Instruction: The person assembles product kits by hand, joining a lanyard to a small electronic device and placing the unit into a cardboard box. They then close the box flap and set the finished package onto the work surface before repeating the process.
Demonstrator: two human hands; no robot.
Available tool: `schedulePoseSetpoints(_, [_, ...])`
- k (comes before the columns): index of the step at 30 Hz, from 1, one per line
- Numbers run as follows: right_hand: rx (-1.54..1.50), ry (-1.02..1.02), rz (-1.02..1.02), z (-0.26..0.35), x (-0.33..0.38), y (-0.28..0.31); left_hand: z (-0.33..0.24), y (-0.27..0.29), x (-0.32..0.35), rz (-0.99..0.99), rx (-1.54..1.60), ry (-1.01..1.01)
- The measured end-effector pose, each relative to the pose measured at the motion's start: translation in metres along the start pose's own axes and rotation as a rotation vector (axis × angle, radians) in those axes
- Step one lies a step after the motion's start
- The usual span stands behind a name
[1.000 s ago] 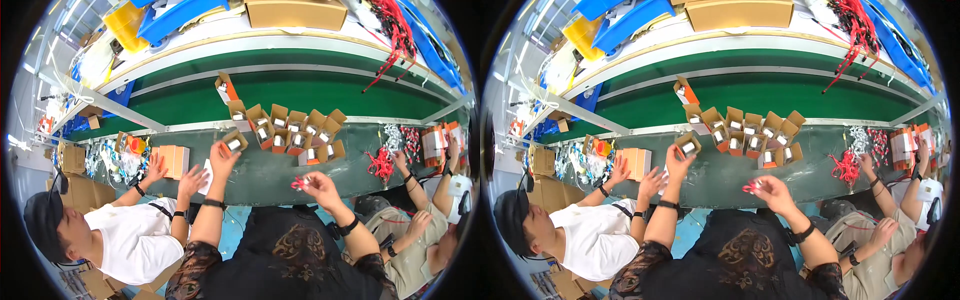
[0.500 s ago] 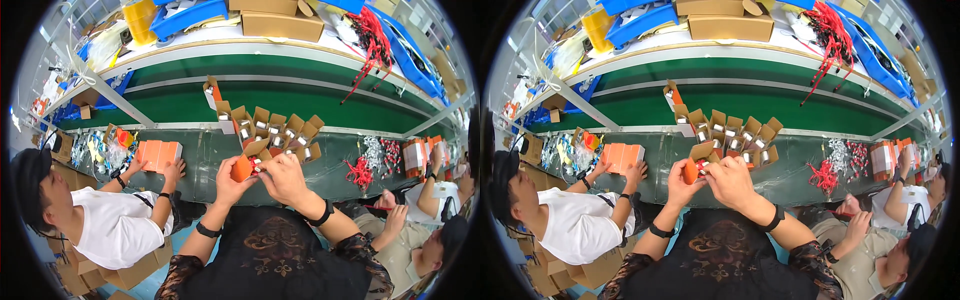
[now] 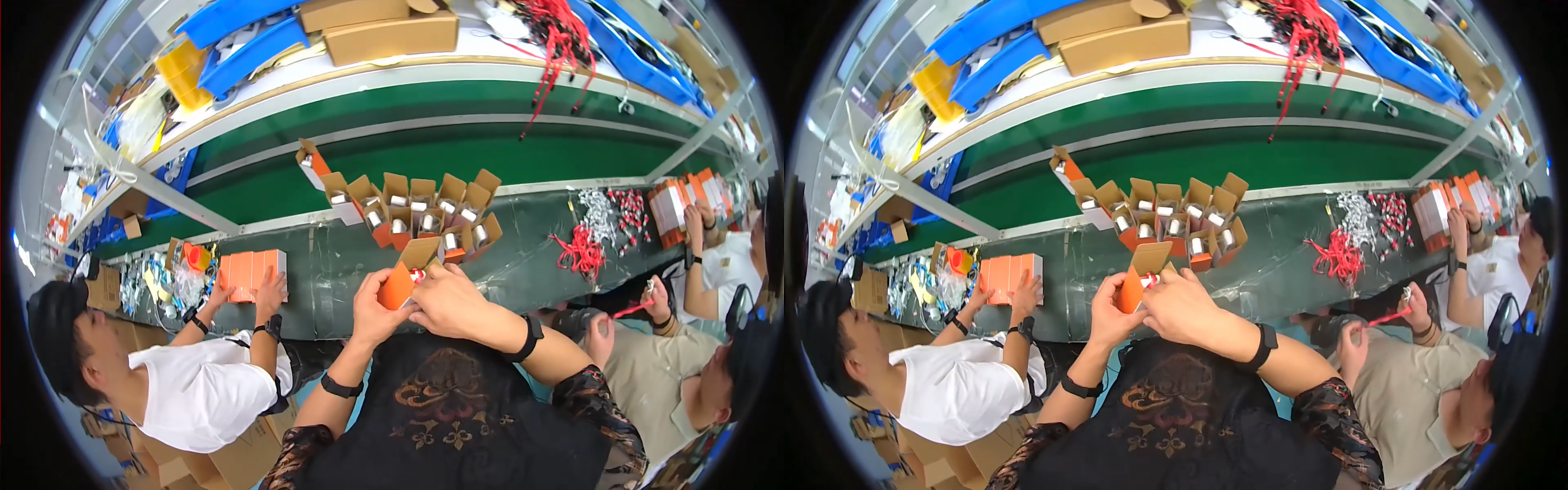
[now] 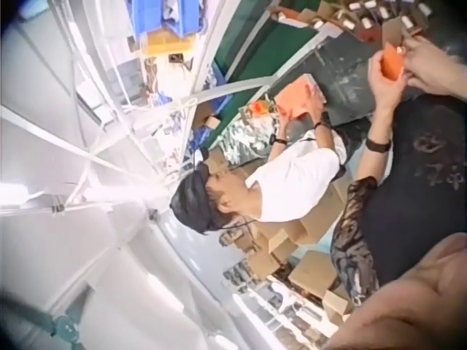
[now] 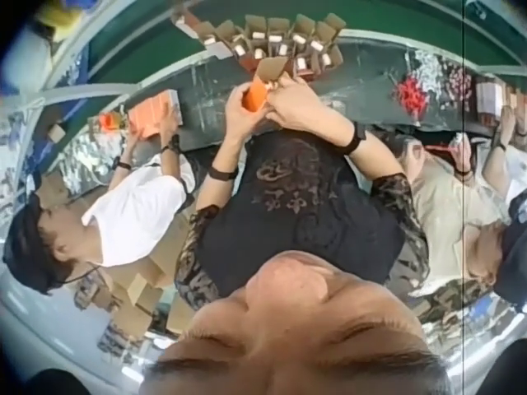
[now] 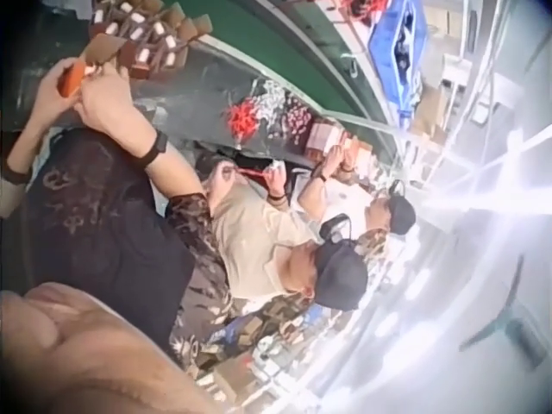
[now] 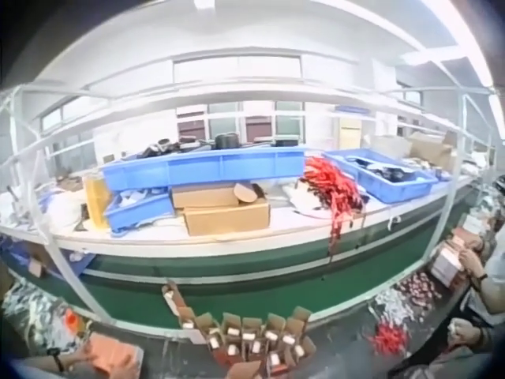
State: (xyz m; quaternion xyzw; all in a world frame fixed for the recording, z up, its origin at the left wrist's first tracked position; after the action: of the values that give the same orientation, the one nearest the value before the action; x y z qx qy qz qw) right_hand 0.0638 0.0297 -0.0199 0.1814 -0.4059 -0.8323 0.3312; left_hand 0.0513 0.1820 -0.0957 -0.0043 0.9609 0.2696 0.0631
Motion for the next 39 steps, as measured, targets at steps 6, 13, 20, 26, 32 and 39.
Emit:
schedulePoseSetpoints(6, [-0.055,0.215,-0.513,0.012,0.025,0.036,-0.015,0.000,-0.006,-0.018,0.411,0.119])
schedulePoseSetpoints(13, [-0.573,0.139,-0.756,-0.021,0.041,0.038,-0.044,0.003,-0.003,-0.138,0.359,-0.248])
schedulePoseSetpoints(20, [-0.838,0.443,-0.569,-0.026,0.031,0.041,-0.077,0.004,-0.007,0.120,0.256,-0.445])
schedulePoseSetpoints(26, [-0.970,0.603,-0.728,-0.036,0.027,0.040,-0.085,0.002,-0.022,0.138,0.125,-0.523])
schedulePoseSetpoints(32, [-0.731,0.370,-0.550,-0.028,0.030,0.073,-0.071,0.002,-0.027,0.222,0.452,-0.181])
schedulePoseSetpoints(39, [-0.903,-0.021,-0.365,-0.021,0.026,0.075,-0.093,0.023,-0.036,0.242,0.089,-0.305])
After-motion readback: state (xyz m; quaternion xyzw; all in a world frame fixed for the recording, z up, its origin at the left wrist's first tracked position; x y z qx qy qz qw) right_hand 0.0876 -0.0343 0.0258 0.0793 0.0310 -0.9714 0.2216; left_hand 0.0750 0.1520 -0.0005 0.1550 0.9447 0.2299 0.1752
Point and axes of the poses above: each hand's wrist, its own x-axis away from the middle knuckle, its own y-axis out of the back of the hand, z = x × y, the point moved 5 cm from there along -x, towards the middle knuckle, and after that the axes turned 12 degrees about -x, right-handed, at the moved point
